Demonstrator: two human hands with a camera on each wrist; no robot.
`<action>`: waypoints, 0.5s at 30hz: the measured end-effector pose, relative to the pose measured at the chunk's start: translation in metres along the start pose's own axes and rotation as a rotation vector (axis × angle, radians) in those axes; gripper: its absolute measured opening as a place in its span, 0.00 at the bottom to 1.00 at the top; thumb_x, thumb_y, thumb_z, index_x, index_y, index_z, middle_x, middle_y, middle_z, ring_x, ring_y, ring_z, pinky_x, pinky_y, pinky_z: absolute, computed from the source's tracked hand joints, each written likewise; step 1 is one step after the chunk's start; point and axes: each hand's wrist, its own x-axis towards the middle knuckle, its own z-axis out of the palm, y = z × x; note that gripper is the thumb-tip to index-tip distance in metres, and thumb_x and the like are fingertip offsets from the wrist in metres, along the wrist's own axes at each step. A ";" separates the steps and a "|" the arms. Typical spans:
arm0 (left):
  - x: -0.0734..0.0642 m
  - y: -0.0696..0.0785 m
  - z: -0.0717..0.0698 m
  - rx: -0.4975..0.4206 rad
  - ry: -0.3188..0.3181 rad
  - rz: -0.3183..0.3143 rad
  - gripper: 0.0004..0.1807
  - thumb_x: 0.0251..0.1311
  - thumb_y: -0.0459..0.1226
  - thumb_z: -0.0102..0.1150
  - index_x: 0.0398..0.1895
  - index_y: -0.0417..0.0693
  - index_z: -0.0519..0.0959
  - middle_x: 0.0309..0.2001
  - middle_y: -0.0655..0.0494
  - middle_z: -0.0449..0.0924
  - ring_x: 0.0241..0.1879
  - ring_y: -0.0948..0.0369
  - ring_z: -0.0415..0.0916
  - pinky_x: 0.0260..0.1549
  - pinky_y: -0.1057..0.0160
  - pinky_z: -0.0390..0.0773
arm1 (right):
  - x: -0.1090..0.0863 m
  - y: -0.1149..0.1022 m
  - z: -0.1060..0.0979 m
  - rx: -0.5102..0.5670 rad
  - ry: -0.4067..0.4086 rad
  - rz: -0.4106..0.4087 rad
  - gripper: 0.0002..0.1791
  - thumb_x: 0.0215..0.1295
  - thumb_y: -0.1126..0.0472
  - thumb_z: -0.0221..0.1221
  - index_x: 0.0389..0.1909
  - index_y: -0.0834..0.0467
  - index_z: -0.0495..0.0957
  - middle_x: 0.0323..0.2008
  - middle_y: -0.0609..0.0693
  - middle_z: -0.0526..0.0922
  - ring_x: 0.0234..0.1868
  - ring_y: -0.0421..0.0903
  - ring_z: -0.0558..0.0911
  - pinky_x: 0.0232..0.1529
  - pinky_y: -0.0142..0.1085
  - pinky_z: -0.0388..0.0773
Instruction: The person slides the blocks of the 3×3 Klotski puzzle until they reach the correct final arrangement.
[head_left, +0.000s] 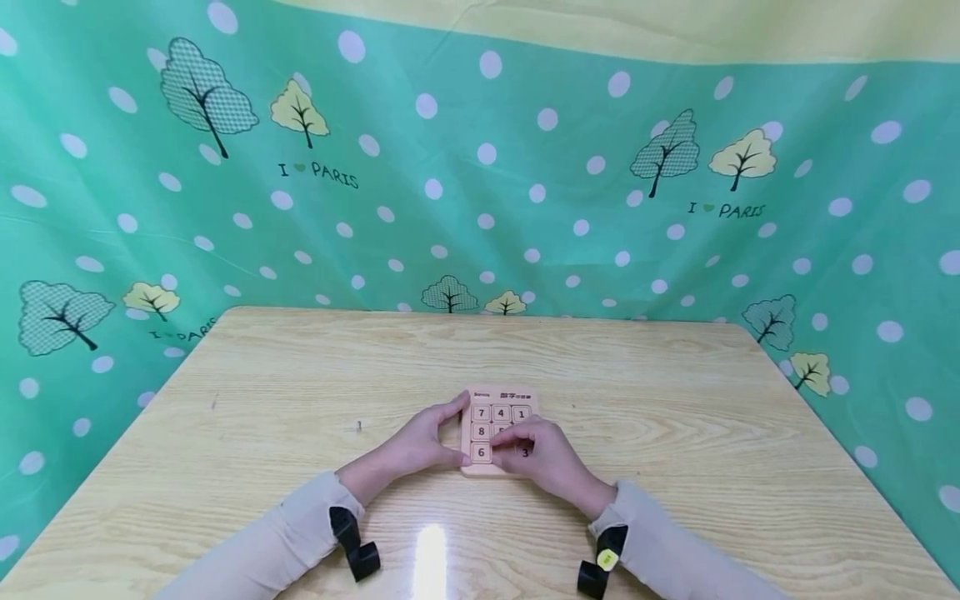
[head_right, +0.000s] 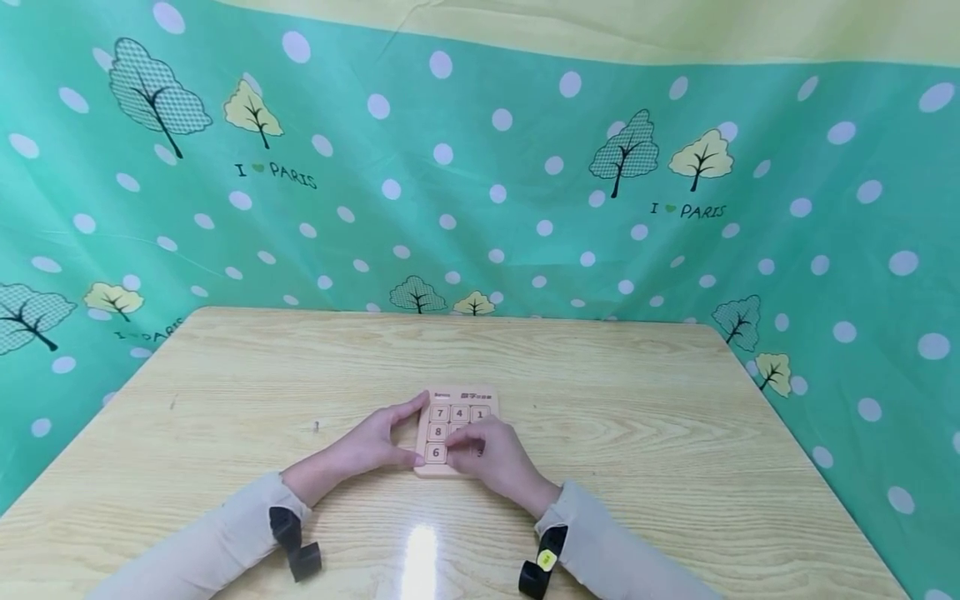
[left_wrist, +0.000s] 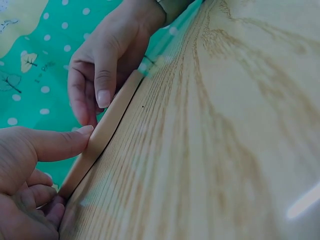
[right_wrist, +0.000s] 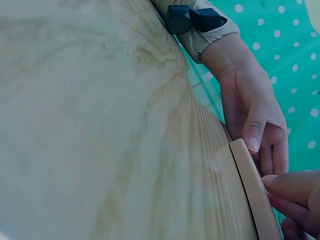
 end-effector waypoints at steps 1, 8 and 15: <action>0.000 0.000 0.000 0.000 0.000 0.001 0.53 0.41 0.32 0.73 0.71 0.38 0.53 0.72 0.47 0.51 0.72 0.51 0.46 0.70 0.52 0.45 | 0.000 0.001 -0.001 0.005 -0.002 0.005 0.11 0.52 0.59 0.69 0.38 0.51 0.86 0.33 0.44 0.80 0.35 0.41 0.72 0.35 0.29 0.71; 0.001 -0.002 0.001 -0.004 0.001 -0.008 0.54 0.40 0.33 0.73 0.71 0.40 0.53 0.72 0.48 0.51 0.72 0.51 0.45 0.70 0.51 0.43 | -0.008 0.012 -0.015 0.036 0.023 0.018 0.13 0.50 0.58 0.69 0.39 0.52 0.85 0.36 0.45 0.81 0.37 0.44 0.73 0.37 0.30 0.71; 0.001 -0.002 0.001 -0.013 0.000 -0.008 0.54 0.40 0.34 0.74 0.71 0.40 0.53 0.73 0.49 0.50 0.72 0.51 0.44 0.70 0.51 0.41 | -0.017 0.021 -0.030 -0.004 0.070 0.044 0.11 0.50 0.60 0.69 0.37 0.50 0.86 0.34 0.43 0.81 0.35 0.42 0.73 0.37 0.31 0.71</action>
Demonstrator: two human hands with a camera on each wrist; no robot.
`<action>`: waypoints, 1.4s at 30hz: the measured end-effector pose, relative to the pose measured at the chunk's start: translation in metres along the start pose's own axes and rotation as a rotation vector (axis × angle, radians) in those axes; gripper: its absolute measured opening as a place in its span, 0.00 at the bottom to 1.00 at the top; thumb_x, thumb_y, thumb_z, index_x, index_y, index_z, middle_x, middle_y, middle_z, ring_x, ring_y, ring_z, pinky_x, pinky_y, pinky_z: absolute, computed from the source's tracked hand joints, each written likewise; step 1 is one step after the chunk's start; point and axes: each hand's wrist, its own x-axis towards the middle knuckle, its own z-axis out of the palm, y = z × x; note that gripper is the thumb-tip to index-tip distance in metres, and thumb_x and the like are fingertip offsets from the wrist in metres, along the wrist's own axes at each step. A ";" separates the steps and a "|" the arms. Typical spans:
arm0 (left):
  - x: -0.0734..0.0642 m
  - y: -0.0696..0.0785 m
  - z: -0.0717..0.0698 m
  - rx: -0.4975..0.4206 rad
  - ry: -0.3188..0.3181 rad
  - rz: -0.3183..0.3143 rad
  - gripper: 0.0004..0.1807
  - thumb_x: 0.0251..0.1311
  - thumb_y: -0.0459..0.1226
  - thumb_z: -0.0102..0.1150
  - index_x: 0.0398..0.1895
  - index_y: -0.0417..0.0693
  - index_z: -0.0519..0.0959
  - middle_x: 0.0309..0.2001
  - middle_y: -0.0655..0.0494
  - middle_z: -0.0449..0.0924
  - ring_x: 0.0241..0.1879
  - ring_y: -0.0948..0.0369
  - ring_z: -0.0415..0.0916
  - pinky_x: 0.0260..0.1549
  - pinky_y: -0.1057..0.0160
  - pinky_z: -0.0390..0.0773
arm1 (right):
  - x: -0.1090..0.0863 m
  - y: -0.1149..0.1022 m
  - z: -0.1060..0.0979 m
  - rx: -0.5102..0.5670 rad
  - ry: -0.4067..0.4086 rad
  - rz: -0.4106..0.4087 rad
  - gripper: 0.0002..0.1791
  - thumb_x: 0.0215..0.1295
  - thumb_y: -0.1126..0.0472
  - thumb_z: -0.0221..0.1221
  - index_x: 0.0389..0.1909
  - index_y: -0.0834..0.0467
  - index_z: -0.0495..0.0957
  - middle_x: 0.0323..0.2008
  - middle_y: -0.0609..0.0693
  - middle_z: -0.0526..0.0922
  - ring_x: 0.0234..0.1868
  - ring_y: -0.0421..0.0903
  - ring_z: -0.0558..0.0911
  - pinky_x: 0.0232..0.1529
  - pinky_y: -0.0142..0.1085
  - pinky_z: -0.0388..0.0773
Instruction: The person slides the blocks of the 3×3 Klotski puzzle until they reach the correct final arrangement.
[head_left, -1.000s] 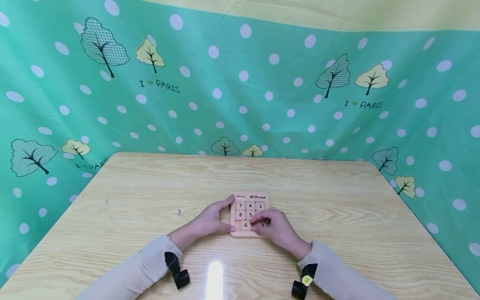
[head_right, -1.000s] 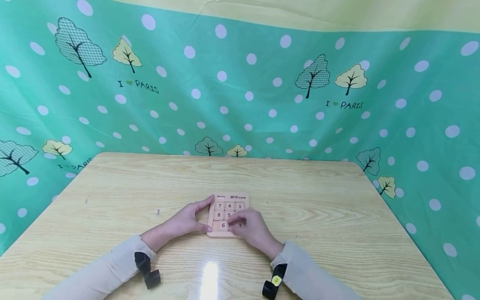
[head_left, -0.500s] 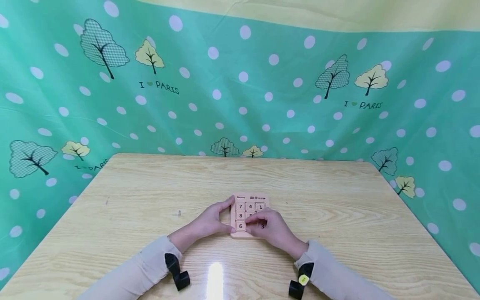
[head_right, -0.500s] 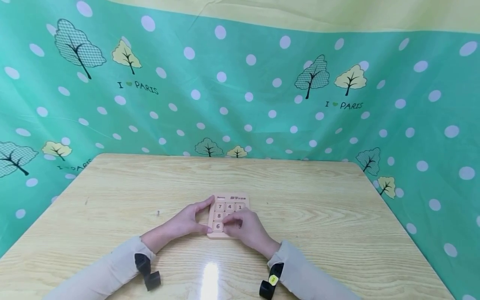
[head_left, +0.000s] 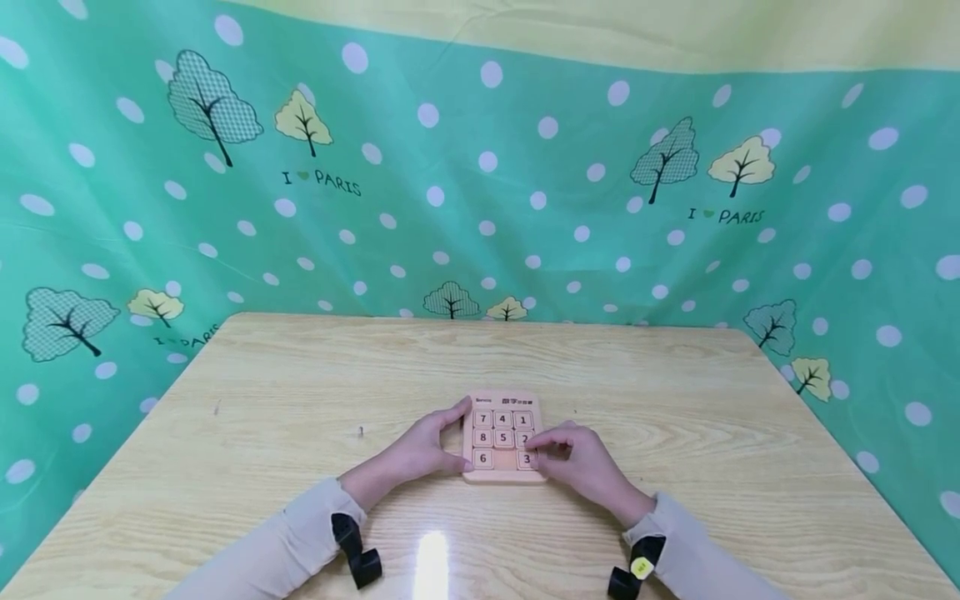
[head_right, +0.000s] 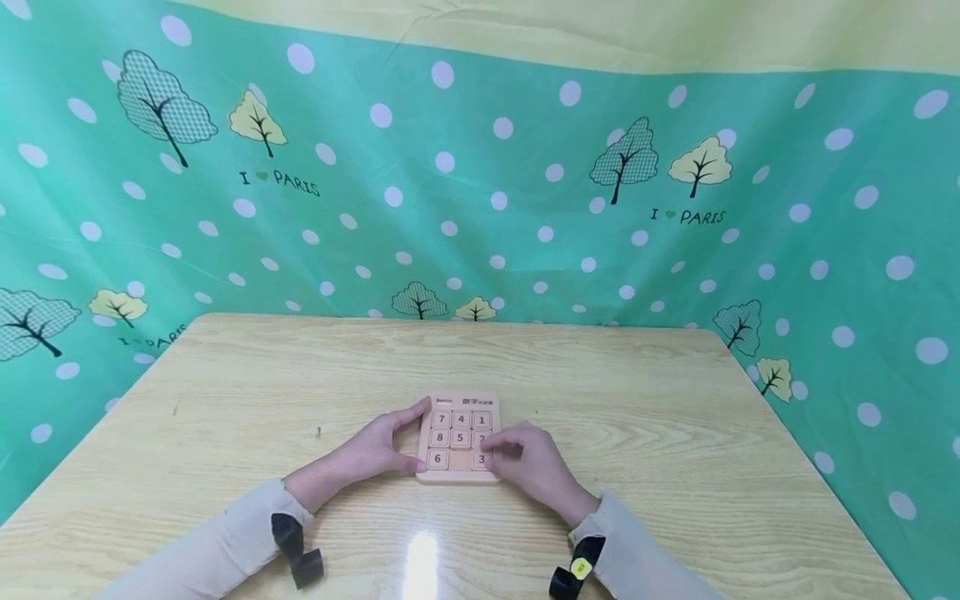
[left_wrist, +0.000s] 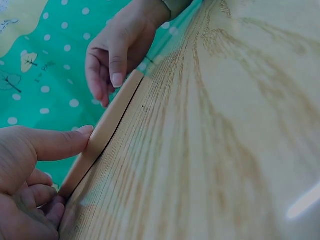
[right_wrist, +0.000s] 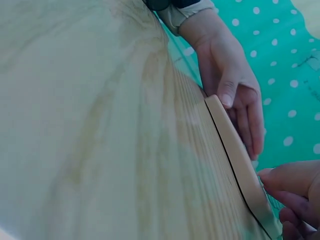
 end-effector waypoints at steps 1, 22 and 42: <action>0.000 0.000 0.000 -0.001 0.000 -0.002 0.54 0.40 0.34 0.74 0.72 0.41 0.53 0.73 0.49 0.50 0.72 0.51 0.44 0.70 0.51 0.41 | -0.001 0.001 -0.002 -0.004 0.003 0.002 0.11 0.50 0.61 0.69 0.37 0.50 0.86 0.33 0.42 0.81 0.34 0.42 0.73 0.36 0.31 0.71; -0.002 0.002 -0.001 -0.008 0.002 -0.010 0.53 0.41 0.33 0.73 0.71 0.40 0.53 0.72 0.48 0.52 0.72 0.50 0.44 0.70 0.50 0.43 | -0.001 0.002 -0.006 -0.066 0.020 0.010 0.08 0.47 0.58 0.71 0.32 0.49 0.86 0.31 0.38 0.83 0.36 0.40 0.76 0.39 0.32 0.71; 0.001 0.001 0.001 0.017 0.014 -0.037 0.54 0.40 0.34 0.74 0.72 0.42 0.53 0.72 0.50 0.52 0.72 0.51 0.45 0.70 0.51 0.44 | -0.001 -0.006 0.011 -0.023 0.041 0.016 0.11 0.47 0.66 0.68 0.33 0.51 0.86 0.31 0.41 0.82 0.36 0.40 0.77 0.40 0.30 0.73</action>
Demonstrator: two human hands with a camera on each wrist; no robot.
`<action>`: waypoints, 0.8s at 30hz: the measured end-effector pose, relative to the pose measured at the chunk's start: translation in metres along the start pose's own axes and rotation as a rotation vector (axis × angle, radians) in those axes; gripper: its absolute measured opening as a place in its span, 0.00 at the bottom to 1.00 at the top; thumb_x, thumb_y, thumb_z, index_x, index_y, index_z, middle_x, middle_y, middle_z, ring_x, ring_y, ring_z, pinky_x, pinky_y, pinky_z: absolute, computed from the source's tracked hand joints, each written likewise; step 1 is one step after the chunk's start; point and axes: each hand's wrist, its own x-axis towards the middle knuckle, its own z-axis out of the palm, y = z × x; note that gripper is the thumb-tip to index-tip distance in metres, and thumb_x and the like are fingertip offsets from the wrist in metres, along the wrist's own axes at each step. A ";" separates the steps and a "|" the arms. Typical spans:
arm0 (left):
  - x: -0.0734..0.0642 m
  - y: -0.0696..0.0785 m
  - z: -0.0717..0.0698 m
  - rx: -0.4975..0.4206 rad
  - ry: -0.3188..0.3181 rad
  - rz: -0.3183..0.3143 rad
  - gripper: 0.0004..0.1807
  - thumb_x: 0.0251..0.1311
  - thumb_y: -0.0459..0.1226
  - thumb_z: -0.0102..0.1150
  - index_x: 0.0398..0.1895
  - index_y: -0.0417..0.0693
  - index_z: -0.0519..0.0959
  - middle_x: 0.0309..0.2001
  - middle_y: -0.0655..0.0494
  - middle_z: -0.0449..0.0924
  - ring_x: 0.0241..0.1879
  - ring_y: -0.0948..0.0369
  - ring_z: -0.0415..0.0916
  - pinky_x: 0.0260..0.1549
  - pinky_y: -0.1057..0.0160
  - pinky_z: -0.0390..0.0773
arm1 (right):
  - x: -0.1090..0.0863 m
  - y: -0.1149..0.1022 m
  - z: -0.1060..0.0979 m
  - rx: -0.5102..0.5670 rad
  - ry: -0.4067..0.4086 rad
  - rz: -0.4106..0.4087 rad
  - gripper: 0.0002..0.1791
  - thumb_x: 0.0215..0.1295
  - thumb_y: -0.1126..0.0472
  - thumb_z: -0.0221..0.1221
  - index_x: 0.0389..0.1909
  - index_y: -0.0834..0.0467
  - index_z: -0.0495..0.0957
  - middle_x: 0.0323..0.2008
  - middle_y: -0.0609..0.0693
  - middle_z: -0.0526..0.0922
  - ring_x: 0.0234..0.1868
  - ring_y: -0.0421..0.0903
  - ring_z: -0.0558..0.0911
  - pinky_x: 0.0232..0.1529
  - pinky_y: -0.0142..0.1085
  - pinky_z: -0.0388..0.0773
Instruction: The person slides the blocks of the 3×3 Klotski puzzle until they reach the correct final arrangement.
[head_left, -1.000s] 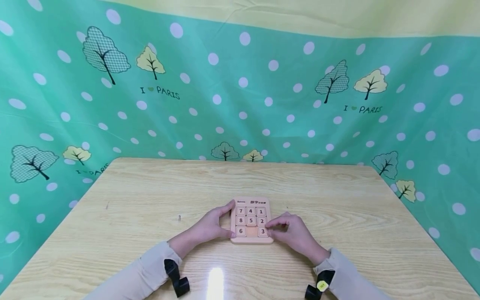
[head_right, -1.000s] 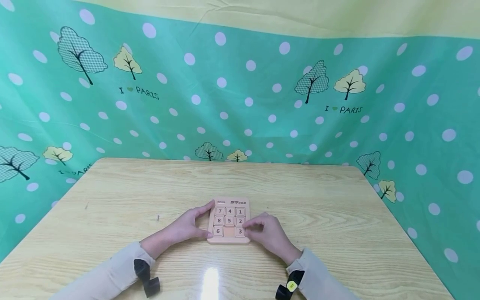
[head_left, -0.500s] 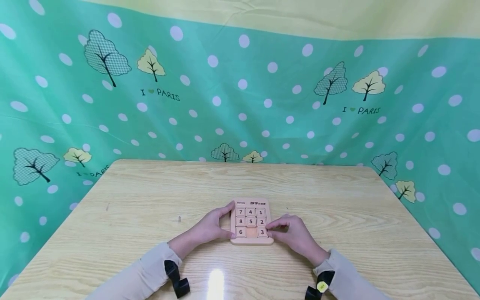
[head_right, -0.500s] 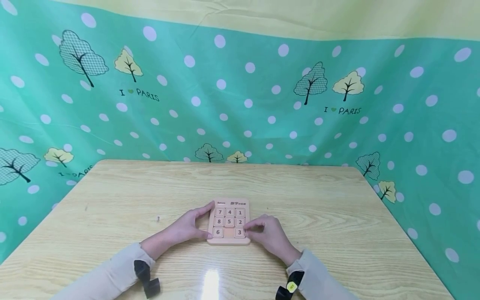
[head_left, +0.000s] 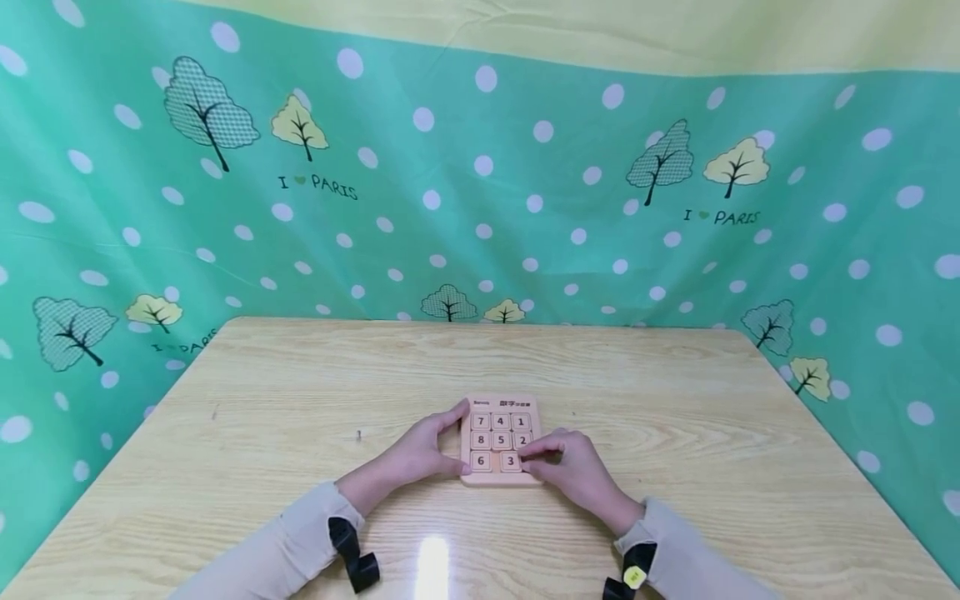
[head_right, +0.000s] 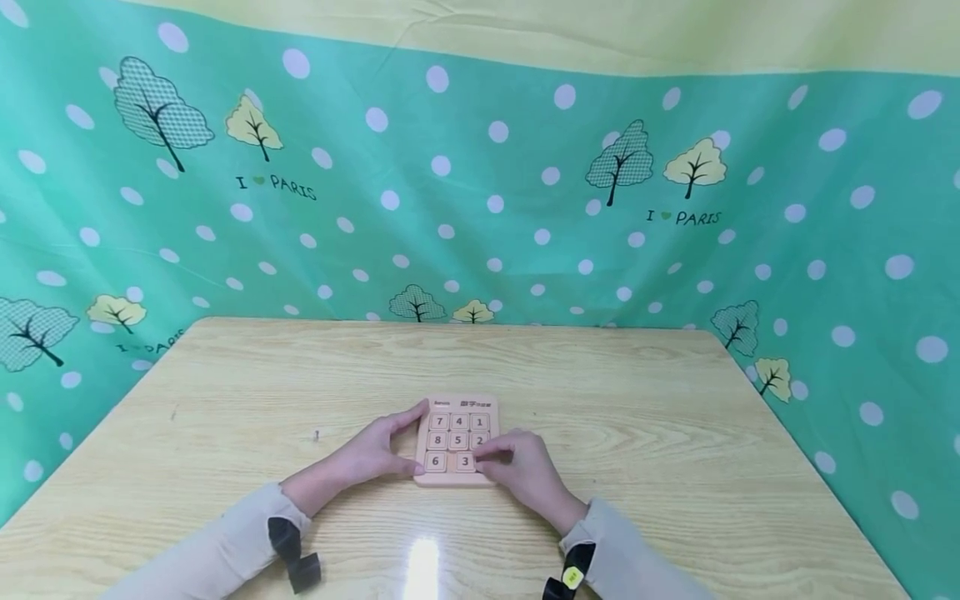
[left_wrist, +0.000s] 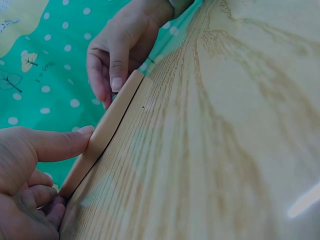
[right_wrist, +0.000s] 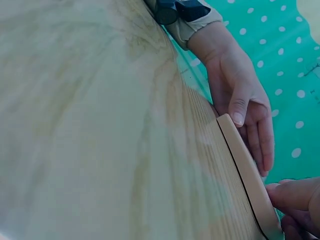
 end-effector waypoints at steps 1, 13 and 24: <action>0.000 0.000 0.000 0.004 0.003 -0.003 0.54 0.40 0.34 0.74 0.72 0.42 0.53 0.72 0.50 0.52 0.72 0.51 0.45 0.70 0.51 0.44 | 0.000 -0.001 0.001 0.004 -0.005 -0.007 0.11 0.48 0.66 0.68 0.33 0.52 0.86 0.31 0.41 0.82 0.35 0.39 0.77 0.39 0.30 0.74; -0.001 0.000 -0.001 -0.010 -0.004 0.005 0.54 0.41 0.33 0.73 0.72 0.41 0.53 0.72 0.48 0.53 0.72 0.50 0.45 0.70 0.50 0.44 | 0.002 -0.005 0.006 0.000 -0.044 -0.045 0.11 0.49 0.65 0.68 0.35 0.53 0.86 0.30 0.41 0.81 0.33 0.37 0.75 0.35 0.28 0.75; 0.001 -0.001 -0.001 0.006 -0.002 0.015 0.54 0.39 0.34 0.74 0.72 0.42 0.53 0.72 0.49 0.53 0.72 0.50 0.46 0.70 0.50 0.44 | 0.008 -0.001 -0.007 0.029 0.000 -0.034 0.11 0.51 0.63 0.68 0.38 0.54 0.85 0.36 0.45 0.84 0.37 0.43 0.77 0.39 0.32 0.75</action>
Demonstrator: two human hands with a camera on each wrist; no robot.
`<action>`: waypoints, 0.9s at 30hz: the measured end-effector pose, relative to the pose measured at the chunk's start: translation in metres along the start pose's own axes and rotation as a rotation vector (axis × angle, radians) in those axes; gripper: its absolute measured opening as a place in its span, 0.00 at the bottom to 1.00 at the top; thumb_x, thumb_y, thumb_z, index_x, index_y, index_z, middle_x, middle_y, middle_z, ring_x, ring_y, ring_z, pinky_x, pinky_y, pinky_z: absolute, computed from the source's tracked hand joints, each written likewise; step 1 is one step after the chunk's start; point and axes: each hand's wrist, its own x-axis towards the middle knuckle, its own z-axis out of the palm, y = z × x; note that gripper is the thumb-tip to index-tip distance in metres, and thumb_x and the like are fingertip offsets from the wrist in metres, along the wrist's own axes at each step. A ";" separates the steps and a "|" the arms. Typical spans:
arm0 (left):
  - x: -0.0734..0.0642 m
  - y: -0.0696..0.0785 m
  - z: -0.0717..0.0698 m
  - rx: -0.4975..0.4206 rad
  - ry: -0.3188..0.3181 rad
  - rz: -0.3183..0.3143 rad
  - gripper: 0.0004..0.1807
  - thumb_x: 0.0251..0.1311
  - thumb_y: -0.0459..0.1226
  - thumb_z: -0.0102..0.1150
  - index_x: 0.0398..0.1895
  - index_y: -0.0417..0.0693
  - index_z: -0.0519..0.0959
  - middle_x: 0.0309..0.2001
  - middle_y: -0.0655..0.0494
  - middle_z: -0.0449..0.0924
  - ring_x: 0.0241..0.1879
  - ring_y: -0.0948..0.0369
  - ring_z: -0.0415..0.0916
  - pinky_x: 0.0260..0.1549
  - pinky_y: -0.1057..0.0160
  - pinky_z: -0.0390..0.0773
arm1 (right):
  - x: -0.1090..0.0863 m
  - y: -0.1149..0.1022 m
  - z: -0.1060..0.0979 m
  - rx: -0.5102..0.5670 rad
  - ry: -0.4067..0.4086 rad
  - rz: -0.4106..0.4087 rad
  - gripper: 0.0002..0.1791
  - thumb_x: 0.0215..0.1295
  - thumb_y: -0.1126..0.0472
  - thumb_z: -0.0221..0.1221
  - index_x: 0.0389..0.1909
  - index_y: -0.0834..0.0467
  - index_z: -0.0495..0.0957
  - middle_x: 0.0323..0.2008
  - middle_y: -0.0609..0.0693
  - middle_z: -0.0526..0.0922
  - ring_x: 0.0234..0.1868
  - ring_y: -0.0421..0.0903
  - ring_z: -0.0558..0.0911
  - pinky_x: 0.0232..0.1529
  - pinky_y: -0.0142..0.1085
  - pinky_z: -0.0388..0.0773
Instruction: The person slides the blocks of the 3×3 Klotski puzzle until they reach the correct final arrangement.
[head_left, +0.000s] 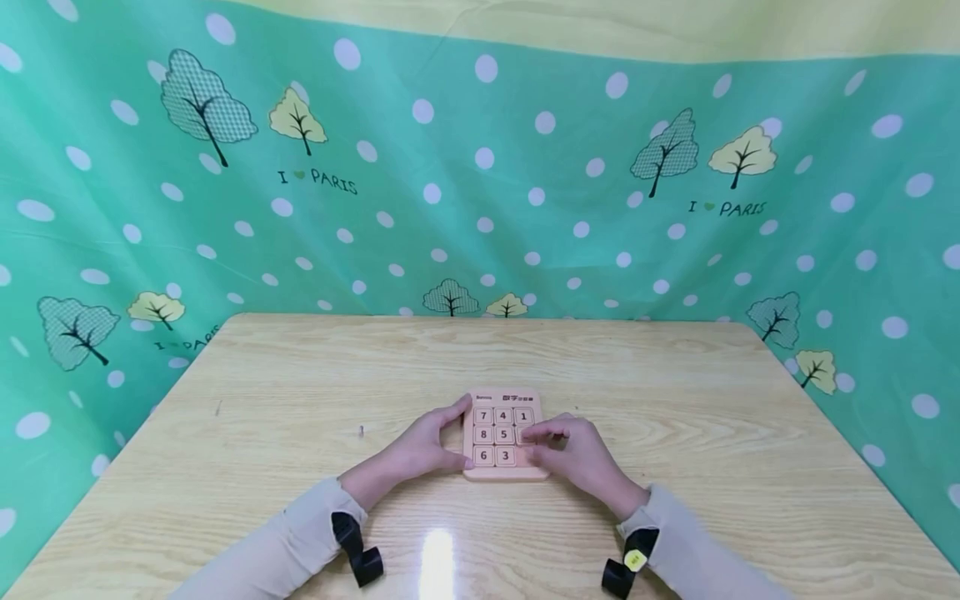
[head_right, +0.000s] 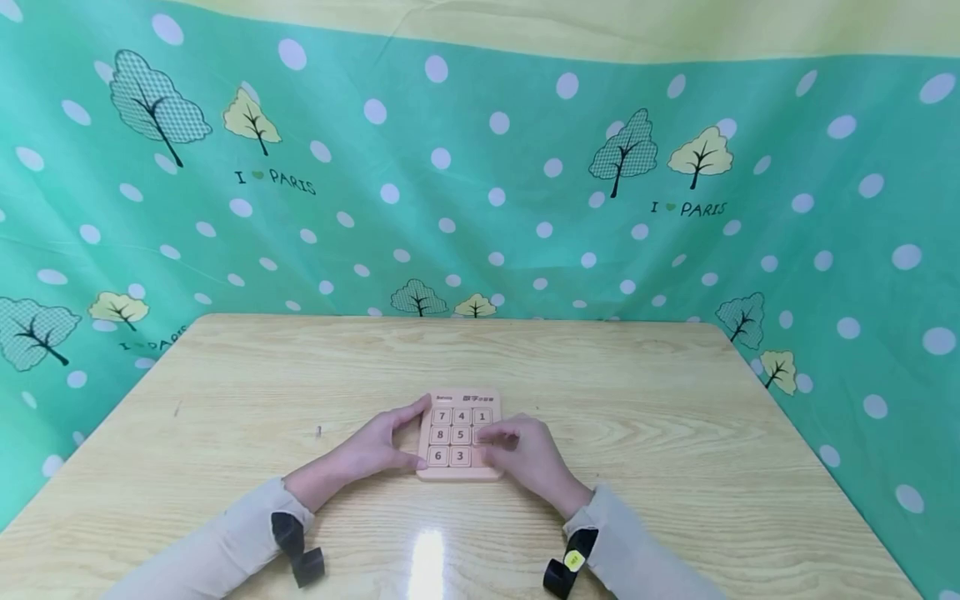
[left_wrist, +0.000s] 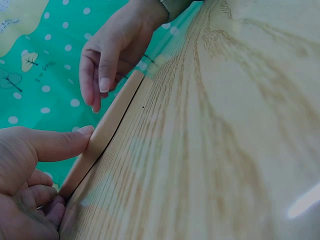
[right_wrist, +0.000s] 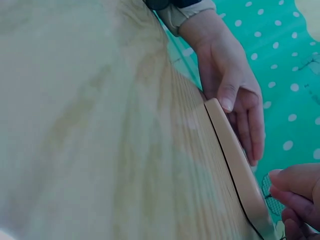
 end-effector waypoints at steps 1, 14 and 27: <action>0.000 0.000 0.000 -0.002 0.000 0.000 0.54 0.40 0.34 0.74 0.72 0.42 0.53 0.72 0.49 0.53 0.72 0.50 0.46 0.70 0.50 0.44 | 0.001 0.001 -0.001 -0.006 0.003 -0.002 0.12 0.51 0.64 0.68 0.38 0.55 0.85 0.36 0.46 0.84 0.37 0.43 0.77 0.39 0.32 0.75; -0.001 0.004 0.000 -0.018 -0.006 -0.017 0.54 0.40 0.33 0.74 0.72 0.41 0.53 0.72 0.48 0.53 0.72 0.51 0.45 0.70 0.51 0.45 | 0.006 0.013 -0.005 -0.021 0.002 0.037 0.15 0.51 0.61 0.68 0.42 0.56 0.84 0.38 0.47 0.84 0.34 0.42 0.74 0.37 0.31 0.72; -0.001 0.003 0.000 -0.017 -0.004 -0.015 0.54 0.41 0.34 0.74 0.72 0.42 0.53 0.72 0.48 0.53 0.72 0.50 0.45 0.70 0.50 0.45 | 0.006 0.012 -0.005 -0.041 0.001 0.038 0.14 0.52 0.65 0.67 0.42 0.54 0.84 0.39 0.45 0.84 0.35 0.41 0.75 0.36 0.30 0.74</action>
